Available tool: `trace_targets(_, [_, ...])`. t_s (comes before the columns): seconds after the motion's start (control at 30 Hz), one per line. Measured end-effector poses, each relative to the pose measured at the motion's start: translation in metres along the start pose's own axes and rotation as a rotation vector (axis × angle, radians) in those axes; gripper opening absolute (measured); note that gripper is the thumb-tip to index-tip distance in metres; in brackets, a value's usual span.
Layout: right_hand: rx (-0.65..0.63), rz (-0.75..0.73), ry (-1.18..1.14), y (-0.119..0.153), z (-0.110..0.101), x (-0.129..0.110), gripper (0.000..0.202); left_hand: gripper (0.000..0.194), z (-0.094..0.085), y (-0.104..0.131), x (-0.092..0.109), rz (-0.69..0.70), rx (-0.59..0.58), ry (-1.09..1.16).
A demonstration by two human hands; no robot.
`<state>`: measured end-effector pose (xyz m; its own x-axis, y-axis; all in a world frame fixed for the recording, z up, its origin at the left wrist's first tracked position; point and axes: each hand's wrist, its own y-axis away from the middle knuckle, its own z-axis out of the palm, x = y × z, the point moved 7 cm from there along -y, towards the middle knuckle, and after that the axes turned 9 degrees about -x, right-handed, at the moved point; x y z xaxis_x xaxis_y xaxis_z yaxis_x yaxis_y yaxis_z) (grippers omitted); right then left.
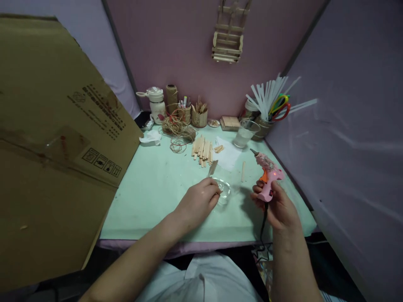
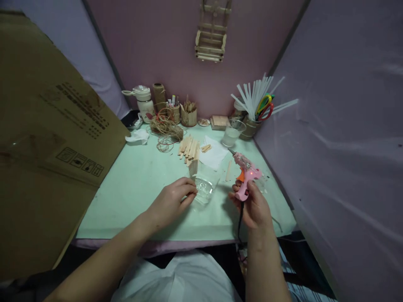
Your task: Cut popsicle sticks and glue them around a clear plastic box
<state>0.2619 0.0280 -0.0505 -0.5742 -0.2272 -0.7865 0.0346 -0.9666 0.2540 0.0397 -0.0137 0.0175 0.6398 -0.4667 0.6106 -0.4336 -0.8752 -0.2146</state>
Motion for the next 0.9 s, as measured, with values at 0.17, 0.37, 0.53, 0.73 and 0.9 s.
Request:
trace_targets(0.17, [0.074,-0.186,0.148,0.015,0.016,-0.012,0.045,0.014,-0.026,0.019,-0.012,-0.210,0.245,-0.064])
trace_targets(0.37, [-0.085,-0.218,0.181,0.023,0.047,-0.007,0.037,0.015,-0.018,0.014,-0.025,-0.284,0.368,-0.147])
trace_targets(0.53, [-0.165,-0.194,0.226,0.027,0.052,0.004,0.037,0.015,-0.019,0.030,-0.012,-0.135,0.464,-0.024])
trace_targets(0.73, [-0.300,-0.167,0.321,0.034,0.062,0.013,0.026,0.013,-0.030,0.075,-0.040,-0.261,0.559,0.390])
trace_targets(0.9, [-0.410,-0.076,0.513,0.042,0.064,0.036,0.028,0.024,-0.030,0.096,-0.095,-0.445,0.737,0.725])
